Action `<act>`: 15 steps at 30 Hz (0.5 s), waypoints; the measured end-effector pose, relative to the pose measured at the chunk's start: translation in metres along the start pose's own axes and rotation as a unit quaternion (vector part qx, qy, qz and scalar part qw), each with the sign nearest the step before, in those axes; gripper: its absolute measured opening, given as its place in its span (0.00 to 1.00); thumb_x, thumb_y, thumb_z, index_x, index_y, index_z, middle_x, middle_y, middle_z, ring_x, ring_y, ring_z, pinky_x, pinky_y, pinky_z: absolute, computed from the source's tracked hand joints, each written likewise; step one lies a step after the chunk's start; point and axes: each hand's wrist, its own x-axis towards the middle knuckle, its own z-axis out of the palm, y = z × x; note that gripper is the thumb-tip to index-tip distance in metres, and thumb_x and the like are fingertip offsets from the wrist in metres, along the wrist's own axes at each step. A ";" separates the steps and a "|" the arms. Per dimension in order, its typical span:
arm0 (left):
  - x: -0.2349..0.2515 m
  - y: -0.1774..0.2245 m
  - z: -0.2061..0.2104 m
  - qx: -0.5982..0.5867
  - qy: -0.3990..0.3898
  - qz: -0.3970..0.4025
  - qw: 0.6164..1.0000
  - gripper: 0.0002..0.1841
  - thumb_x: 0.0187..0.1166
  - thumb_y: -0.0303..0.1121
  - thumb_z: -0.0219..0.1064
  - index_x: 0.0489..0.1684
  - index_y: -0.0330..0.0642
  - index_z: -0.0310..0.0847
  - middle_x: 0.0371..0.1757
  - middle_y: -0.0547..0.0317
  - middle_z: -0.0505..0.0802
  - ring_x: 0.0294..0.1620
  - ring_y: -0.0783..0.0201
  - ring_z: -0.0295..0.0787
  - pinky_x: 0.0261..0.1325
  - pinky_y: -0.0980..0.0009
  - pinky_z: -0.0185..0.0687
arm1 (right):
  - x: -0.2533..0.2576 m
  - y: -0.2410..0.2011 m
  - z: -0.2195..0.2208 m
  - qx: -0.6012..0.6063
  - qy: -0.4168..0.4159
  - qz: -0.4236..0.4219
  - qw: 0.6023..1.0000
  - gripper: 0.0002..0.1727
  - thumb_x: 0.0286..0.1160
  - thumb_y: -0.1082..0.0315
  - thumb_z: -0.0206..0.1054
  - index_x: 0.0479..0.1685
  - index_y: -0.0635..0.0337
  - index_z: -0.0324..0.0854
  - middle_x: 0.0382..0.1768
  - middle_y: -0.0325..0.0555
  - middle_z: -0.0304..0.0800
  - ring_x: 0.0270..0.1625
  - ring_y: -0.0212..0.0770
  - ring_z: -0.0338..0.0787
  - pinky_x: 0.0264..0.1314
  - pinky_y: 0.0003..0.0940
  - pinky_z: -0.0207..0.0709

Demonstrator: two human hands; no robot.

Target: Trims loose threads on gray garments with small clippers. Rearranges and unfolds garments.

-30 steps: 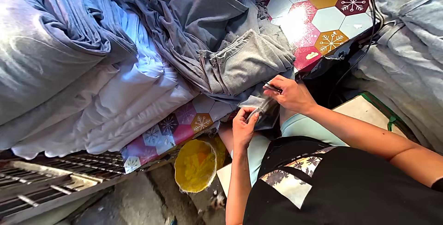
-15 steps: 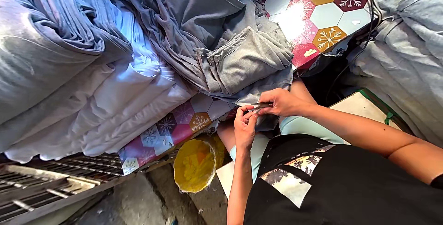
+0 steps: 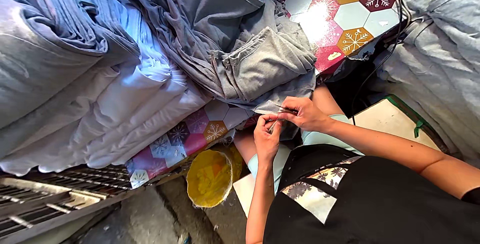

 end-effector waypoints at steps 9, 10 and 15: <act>-0.001 -0.007 0.002 -0.025 0.029 0.005 0.999 0.05 0.79 0.20 0.67 0.46 0.33 0.88 0.34 0.62 0.95 0.35 0.77 0.89 0.44 0.79 0.85 | 0.002 -0.003 -0.008 -0.003 -0.018 -0.007 1.000 0.09 0.67 0.66 0.79 0.35 0.63 0.90 0.39 0.44 0.89 0.38 0.34 0.87 0.41 0.31 0.83; -0.001 -0.005 0.002 -0.026 0.030 -0.004 0.999 0.06 0.81 0.21 0.65 0.45 0.33 0.88 0.33 0.63 0.94 0.33 0.78 0.88 0.42 0.79 0.84 | 0.000 0.000 -0.007 -0.039 -0.020 -0.031 0.999 0.11 0.65 0.64 0.81 0.35 0.63 0.90 0.41 0.46 0.90 0.39 0.37 0.89 0.41 0.36 0.85; -0.001 -0.004 0.003 -0.051 0.025 -0.041 0.998 0.09 0.86 0.23 0.59 0.44 0.34 0.87 0.34 0.63 0.93 0.37 0.76 0.87 0.45 0.77 0.83 | -0.003 0.005 -0.001 -0.079 0.004 -0.045 0.996 0.06 0.68 0.70 0.75 0.32 0.65 0.89 0.37 0.48 0.91 0.35 0.40 0.90 0.37 0.38 0.85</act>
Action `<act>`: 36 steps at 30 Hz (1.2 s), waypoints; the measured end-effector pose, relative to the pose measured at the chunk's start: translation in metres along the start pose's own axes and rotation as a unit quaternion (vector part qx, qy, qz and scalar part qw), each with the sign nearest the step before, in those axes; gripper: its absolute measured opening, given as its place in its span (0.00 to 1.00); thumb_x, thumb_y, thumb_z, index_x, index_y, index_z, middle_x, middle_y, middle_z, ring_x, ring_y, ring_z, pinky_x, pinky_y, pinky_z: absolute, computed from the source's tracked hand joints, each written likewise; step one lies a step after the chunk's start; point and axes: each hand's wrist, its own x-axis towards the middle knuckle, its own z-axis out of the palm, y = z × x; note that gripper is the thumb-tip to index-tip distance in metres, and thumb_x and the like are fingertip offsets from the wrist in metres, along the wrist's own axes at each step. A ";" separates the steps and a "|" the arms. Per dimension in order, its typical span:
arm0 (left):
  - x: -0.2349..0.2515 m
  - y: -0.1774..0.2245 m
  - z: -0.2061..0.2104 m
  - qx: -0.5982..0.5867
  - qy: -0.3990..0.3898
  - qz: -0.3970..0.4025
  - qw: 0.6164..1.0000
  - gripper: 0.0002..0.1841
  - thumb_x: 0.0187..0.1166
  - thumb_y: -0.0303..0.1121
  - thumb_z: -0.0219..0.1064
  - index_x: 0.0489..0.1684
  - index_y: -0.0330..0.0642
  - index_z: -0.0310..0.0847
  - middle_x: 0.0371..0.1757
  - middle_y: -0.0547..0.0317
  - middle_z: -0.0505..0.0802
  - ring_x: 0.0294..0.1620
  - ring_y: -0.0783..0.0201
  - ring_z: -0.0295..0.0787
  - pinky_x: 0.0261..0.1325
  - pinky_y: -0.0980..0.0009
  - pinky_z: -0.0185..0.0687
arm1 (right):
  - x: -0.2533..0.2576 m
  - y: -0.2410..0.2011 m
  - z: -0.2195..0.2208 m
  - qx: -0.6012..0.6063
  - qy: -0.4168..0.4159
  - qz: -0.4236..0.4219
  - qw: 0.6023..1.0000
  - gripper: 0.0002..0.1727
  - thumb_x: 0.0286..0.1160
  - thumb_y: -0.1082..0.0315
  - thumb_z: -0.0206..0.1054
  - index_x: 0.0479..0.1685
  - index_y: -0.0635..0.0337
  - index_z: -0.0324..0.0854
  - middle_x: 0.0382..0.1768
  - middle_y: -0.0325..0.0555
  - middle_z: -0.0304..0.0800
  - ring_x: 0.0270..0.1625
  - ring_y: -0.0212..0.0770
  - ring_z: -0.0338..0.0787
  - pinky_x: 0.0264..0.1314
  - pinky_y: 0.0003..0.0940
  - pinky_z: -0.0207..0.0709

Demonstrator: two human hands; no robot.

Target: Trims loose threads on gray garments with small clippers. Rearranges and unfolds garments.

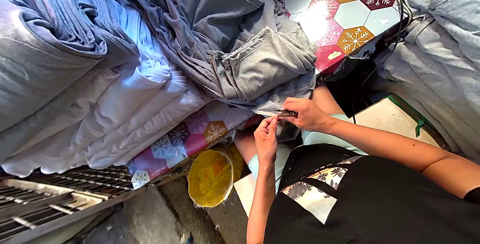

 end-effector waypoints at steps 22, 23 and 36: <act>0.004 -0.006 -0.001 0.111 0.002 0.147 0.983 0.04 0.79 0.24 0.68 0.42 0.35 0.88 0.38 0.65 0.93 0.42 0.79 0.89 0.52 0.78 0.85 | 0.012 -0.015 -0.019 0.099 -0.036 0.055 0.993 0.21 0.91 0.54 0.50 0.42 0.60 0.82 0.32 0.39 0.81 0.34 0.28 0.80 0.37 0.26 0.75; 0.004 -0.006 -0.002 0.131 0.006 0.153 0.980 0.04 0.81 0.25 0.66 0.43 0.36 0.86 0.36 0.66 0.92 0.39 0.81 0.86 0.48 0.81 0.83 | 0.015 -0.011 -0.027 0.053 -0.055 0.028 0.997 0.23 0.91 0.53 0.47 0.41 0.60 0.81 0.28 0.38 0.79 0.31 0.31 0.80 0.34 0.30 0.74; 0.009 -0.004 -0.005 0.198 -0.004 0.187 0.962 0.04 0.86 0.27 0.61 0.45 0.38 0.81 0.26 0.71 0.84 0.25 0.85 0.76 0.32 0.85 0.73 | 0.026 0.041 -0.039 -0.089 -0.134 -0.216 0.963 0.22 0.76 0.46 0.67 0.37 0.58 0.93 0.19 0.43 0.80 0.20 0.43 0.82 0.18 0.41 0.67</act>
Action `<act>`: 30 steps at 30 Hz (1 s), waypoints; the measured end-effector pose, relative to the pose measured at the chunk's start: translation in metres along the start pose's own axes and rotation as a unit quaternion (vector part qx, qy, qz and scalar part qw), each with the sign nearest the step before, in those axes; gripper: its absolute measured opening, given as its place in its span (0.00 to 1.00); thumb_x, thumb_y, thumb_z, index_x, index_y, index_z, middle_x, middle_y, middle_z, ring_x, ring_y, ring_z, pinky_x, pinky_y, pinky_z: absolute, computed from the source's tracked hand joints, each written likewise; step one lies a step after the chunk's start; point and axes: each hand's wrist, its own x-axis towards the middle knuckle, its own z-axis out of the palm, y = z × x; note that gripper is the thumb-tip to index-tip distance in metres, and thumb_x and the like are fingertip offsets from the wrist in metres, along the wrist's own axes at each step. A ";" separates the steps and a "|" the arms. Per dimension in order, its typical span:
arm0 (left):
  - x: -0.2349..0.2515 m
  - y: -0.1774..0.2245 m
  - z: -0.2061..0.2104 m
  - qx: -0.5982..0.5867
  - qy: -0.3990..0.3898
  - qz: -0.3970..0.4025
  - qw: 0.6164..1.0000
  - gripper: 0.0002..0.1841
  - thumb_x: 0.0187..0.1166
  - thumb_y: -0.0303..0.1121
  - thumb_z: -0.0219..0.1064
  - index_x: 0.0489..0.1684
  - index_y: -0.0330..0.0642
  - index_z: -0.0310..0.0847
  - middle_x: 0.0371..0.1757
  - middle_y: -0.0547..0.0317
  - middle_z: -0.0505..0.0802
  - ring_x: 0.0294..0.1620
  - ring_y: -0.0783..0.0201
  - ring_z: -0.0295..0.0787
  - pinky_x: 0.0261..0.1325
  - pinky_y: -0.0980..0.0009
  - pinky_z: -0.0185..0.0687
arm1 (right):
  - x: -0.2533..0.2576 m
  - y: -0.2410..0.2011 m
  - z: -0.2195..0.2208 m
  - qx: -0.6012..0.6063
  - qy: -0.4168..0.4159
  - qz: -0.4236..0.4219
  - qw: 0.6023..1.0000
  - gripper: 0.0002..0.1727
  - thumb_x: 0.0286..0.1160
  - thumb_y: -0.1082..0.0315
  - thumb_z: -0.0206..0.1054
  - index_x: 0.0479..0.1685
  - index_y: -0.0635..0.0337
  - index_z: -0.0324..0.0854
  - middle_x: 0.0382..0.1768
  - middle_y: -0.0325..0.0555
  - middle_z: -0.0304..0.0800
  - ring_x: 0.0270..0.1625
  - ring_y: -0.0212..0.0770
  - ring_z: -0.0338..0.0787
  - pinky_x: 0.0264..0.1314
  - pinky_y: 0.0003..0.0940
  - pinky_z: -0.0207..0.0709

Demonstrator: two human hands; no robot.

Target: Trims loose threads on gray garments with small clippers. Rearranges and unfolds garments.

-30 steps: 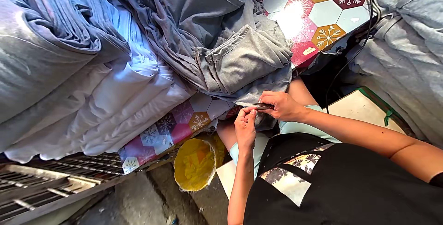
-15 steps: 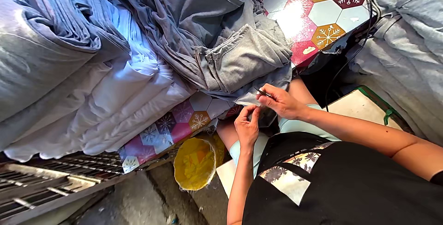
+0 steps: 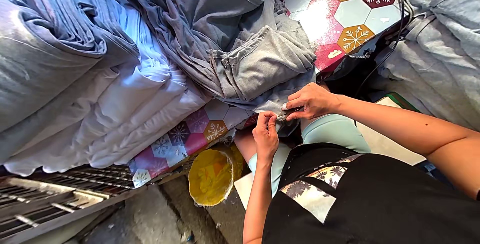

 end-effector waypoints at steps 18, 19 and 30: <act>0.002 -0.004 0.001 -0.032 -0.027 -0.009 0.999 0.04 0.85 0.25 0.61 0.44 0.40 0.81 0.27 0.72 0.84 0.27 0.84 0.77 0.34 0.85 0.75 | -0.003 0.004 0.000 -0.006 -0.002 -0.021 1.000 0.21 0.78 0.48 0.65 0.34 0.55 0.95 0.17 0.41 0.80 0.19 0.41 0.80 0.18 0.40 0.65; 0.002 -0.004 0.001 -0.032 -0.027 -0.010 0.999 0.04 0.85 0.26 0.60 0.44 0.40 0.81 0.27 0.72 0.84 0.26 0.84 0.77 0.33 0.85 0.74 | -0.003 0.005 0.000 -0.012 0.000 -0.023 1.000 0.21 0.78 0.49 0.64 0.32 0.54 0.94 0.16 0.41 0.79 0.18 0.41 0.80 0.17 0.40 0.65; -0.002 -0.007 -0.038 0.119 0.065 -0.074 0.988 0.10 0.89 0.29 0.54 0.50 0.36 0.81 0.38 0.58 0.95 0.41 0.64 0.94 0.49 0.62 0.90 | -0.015 -0.010 0.028 0.390 0.033 0.251 0.886 0.06 0.69 0.71 0.76 0.30 0.62 0.84 0.20 0.35 0.80 0.23 0.22 0.76 0.27 0.19 0.70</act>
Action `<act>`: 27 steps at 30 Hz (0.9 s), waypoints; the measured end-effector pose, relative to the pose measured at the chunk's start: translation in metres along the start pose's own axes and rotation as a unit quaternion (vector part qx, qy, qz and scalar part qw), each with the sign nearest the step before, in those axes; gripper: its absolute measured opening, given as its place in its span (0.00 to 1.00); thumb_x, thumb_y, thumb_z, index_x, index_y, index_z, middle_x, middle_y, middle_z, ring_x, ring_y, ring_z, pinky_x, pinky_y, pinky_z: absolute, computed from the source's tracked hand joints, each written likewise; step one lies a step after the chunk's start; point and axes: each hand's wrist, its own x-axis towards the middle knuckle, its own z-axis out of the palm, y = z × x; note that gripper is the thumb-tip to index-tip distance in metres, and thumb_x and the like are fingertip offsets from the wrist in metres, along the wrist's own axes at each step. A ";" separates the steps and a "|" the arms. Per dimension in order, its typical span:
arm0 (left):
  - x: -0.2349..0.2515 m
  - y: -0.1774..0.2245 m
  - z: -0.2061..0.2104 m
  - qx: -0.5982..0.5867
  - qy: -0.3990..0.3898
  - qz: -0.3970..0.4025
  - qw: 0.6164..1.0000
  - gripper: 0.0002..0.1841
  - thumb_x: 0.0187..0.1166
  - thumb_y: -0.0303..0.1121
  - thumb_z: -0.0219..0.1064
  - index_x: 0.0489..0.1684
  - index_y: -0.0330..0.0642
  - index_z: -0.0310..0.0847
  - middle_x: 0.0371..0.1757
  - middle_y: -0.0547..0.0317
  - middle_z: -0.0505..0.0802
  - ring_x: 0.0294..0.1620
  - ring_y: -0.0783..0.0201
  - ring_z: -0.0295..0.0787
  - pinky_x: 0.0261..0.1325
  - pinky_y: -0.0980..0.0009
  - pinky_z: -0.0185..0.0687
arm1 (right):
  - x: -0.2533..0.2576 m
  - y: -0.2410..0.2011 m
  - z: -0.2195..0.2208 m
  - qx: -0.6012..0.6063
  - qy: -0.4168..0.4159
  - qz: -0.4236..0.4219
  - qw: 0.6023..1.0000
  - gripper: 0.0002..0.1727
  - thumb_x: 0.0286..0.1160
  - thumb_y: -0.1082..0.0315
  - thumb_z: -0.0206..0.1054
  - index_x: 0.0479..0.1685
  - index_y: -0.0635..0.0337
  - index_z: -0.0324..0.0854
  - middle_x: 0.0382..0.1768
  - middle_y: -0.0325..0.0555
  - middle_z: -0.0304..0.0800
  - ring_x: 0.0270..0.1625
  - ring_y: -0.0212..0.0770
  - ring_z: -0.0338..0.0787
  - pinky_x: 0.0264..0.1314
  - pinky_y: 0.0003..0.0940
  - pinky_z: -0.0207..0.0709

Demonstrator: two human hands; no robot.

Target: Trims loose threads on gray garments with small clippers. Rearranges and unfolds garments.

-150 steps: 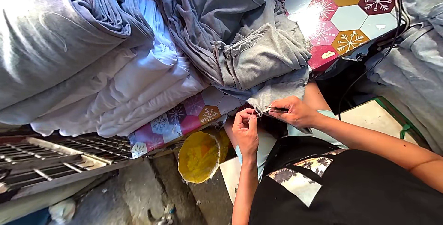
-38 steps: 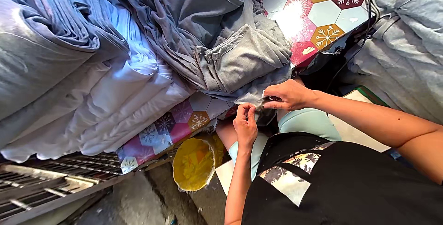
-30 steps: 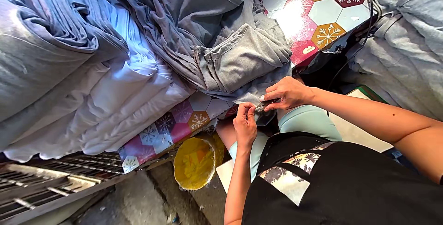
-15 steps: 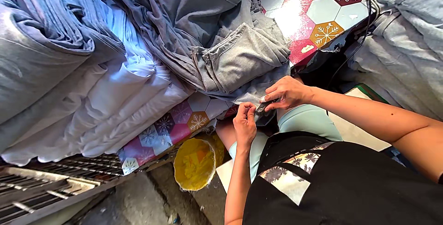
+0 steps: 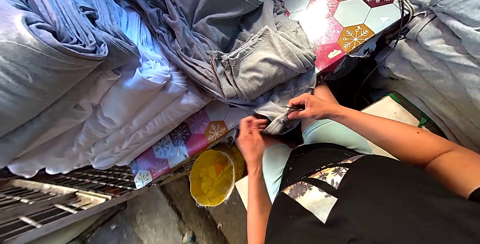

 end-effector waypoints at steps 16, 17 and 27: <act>-0.007 0.034 0.038 -0.420 -0.042 -0.120 0.899 0.12 0.75 0.16 0.68 0.49 0.41 0.76 0.35 0.61 0.95 0.37 0.72 0.93 0.47 0.74 0.89 | -0.021 -0.049 0.011 -0.263 0.159 -0.013 0.952 0.23 0.83 0.48 0.60 0.53 0.60 0.84 0.38 0.43 0.87 0.34 0.35 0.86 0.34 0.37 0.80; -0.007 0.035 0.037 -0.424 -0.040 -0.124 0.896 0.12 0.75 0.16 0.68 0.49 0.41 0.76 0.35 0.61 0.95 0.37 0.72 0.92 0.48 0.73 0.89 | -0.026 -0.051 0.014 -0.285 0.150 -0.016 0.947 0.23 0.84 0.48 0.58 0.51 0.61 0.83 0.34 0.43 0.85 0.31 0.37 0.85 0.30 0.39 0.79; -0.006 0.036 0.031 -0.431 -0.048 -0.160 0.887 0.08 0.77 0.16 0.65 0.44 0.40 0.77 0.33 0.59 0.94 0.37 0.69 0.92 0.48 0.70 0.89 | -0.031 -0.044 0.031 -0.364 0.127 -0.021 0.922 0.25 0.83 0.46 0.60 0.46 0.62 0.86 0.33 0.47 0.86 0.29 0.43 0.87 0.26 0.43 0.76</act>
